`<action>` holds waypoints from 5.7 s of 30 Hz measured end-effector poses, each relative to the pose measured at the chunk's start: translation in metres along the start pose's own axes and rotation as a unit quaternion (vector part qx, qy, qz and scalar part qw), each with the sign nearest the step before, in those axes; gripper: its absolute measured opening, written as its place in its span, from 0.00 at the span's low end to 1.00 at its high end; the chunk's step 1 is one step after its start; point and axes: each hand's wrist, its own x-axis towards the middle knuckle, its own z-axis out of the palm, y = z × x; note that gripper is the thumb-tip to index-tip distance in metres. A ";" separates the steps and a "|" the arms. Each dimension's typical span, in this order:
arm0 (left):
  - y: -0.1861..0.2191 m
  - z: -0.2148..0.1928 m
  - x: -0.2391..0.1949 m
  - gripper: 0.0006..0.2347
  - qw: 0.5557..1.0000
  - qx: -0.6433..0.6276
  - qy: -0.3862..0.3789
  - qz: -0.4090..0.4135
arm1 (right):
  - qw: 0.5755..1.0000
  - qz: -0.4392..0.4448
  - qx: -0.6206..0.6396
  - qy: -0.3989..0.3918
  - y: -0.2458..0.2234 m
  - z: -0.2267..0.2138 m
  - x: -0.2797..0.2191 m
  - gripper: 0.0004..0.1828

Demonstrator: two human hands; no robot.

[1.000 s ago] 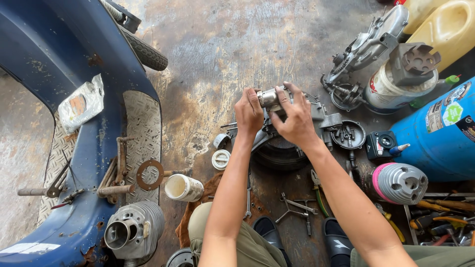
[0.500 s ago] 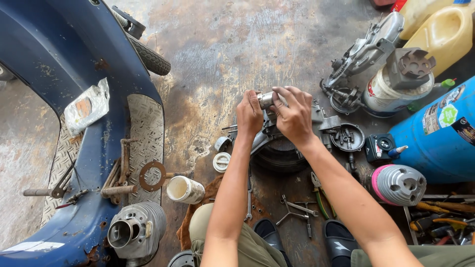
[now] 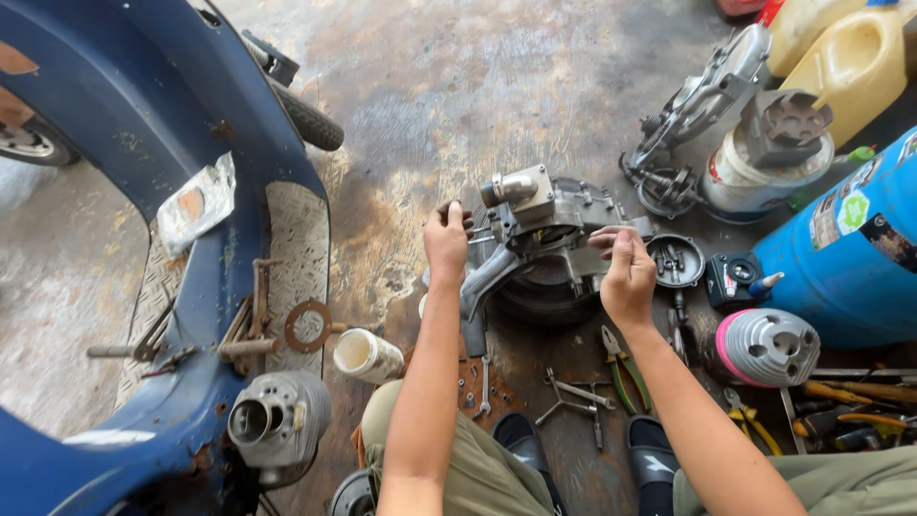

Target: The person sits on the floor and works on a disassembled scooter engine block. They use a yellow utility knife to scrape the engine casing and then handle small metal rings, placing them into the engine assembly.

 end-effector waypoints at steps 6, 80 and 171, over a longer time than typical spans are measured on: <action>-0.055 -0.014 -0.088 0.30 0.954 -0.119 0.154 -0.230 | 0.995 0.097 -0.017 -0.009 0.048 0.003 -0.068 0.14; -0.116 -0.010 -0.083 0.21 0.845 0.512 -0.151 -0.017 | 0.954 0.254 -0.072 0.140 0.195 -0.069 -0.060 0.12; -0.144 0.066 -0.104 0.16 0.840 0.444 -0.207 0.233 | 0.925 0.255 -0.281 0.012 0.164 -0.123 -0.076 0.24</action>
